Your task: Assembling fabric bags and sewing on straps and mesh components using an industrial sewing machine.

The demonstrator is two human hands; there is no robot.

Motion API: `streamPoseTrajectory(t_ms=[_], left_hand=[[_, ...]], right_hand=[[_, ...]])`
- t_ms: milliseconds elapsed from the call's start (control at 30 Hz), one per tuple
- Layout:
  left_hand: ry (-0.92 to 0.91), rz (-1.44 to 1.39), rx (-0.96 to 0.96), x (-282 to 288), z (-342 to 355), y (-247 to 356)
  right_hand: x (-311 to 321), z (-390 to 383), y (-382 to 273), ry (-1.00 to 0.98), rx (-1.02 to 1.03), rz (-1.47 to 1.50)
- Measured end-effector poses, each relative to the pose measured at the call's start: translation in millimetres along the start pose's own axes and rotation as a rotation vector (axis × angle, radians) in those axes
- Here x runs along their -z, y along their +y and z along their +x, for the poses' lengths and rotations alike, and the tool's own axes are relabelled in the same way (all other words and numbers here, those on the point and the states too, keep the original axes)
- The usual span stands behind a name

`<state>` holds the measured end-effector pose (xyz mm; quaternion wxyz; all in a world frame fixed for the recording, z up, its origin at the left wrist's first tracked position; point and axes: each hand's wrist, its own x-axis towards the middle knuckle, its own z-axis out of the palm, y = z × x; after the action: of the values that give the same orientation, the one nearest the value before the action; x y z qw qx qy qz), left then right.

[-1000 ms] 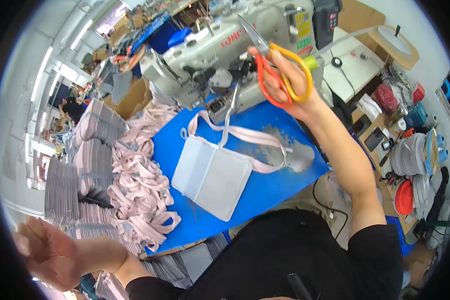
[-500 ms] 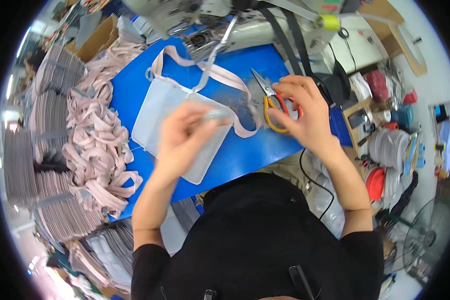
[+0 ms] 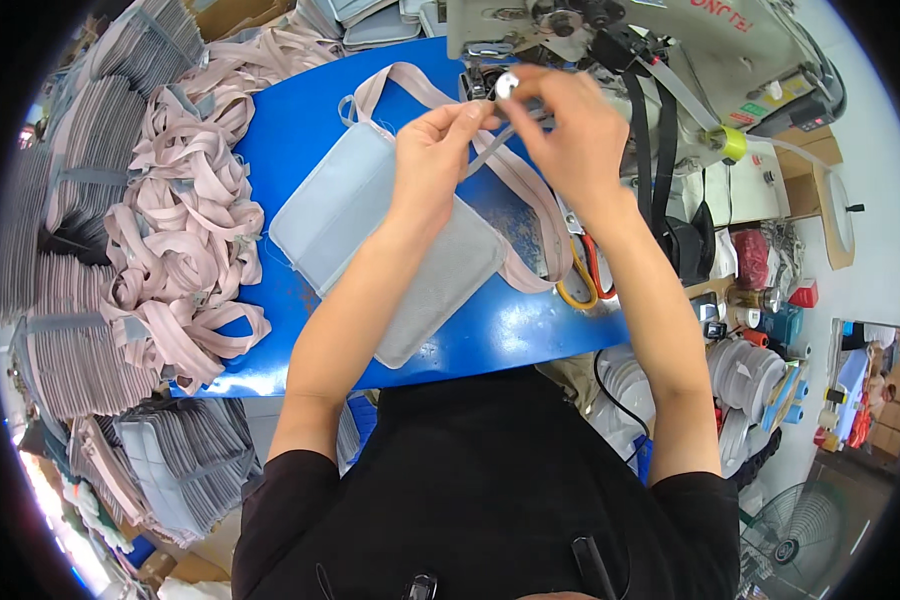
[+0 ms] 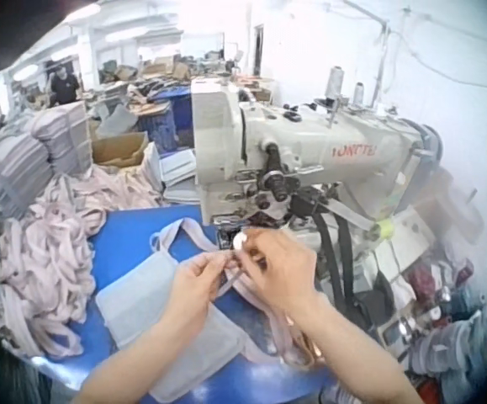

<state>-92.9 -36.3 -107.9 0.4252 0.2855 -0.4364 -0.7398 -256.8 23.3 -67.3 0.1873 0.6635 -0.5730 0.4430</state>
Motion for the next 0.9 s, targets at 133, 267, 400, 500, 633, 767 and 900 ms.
streamPoseTrajectory(t_ms=[133, 267, 400, 500, 633, 767, 900], left_hand=[[0.054, 0.182, -0.206, 8.9, 5.5, -12.7], [-0.005, 0.326, -0.266, 9.5, 1.5, -18.1], [-0.022, 0.388, -0.271, 6.1, -3.7, -16.7], [-0.014, 0.413, -0.240, 1.1, -14.0, -12.1], [-0.090, 0.525, -0.297, -13.2, -41.7, -3.6], [-0.349, 0.891, -0.404, -8.4, -83.5, 12.8], [-0.636, 1.176, -0.662, 33.6, -114.7, 60.8]], right_hand=[[-19.1, 6.8, 12.3, 0.018, -0.019, -0.072], [-22.3, 4.1, 13.2, -0.094, -0.013, -0.170], [-13.9, -3.4, 9.8, -0.141, 0.019, -0.186], [-13.8, -9.2, 8.2, -0.134, -0.016, -0.104], [-26.4, 0.8, 15.1, -0.035, 0.077, -0.121], [-10.5, 12.1, 25.5, 0.122, 0.155, -0.273], [26.7, -31.2, -4.4, -0.030, 0.124, -0.132]])
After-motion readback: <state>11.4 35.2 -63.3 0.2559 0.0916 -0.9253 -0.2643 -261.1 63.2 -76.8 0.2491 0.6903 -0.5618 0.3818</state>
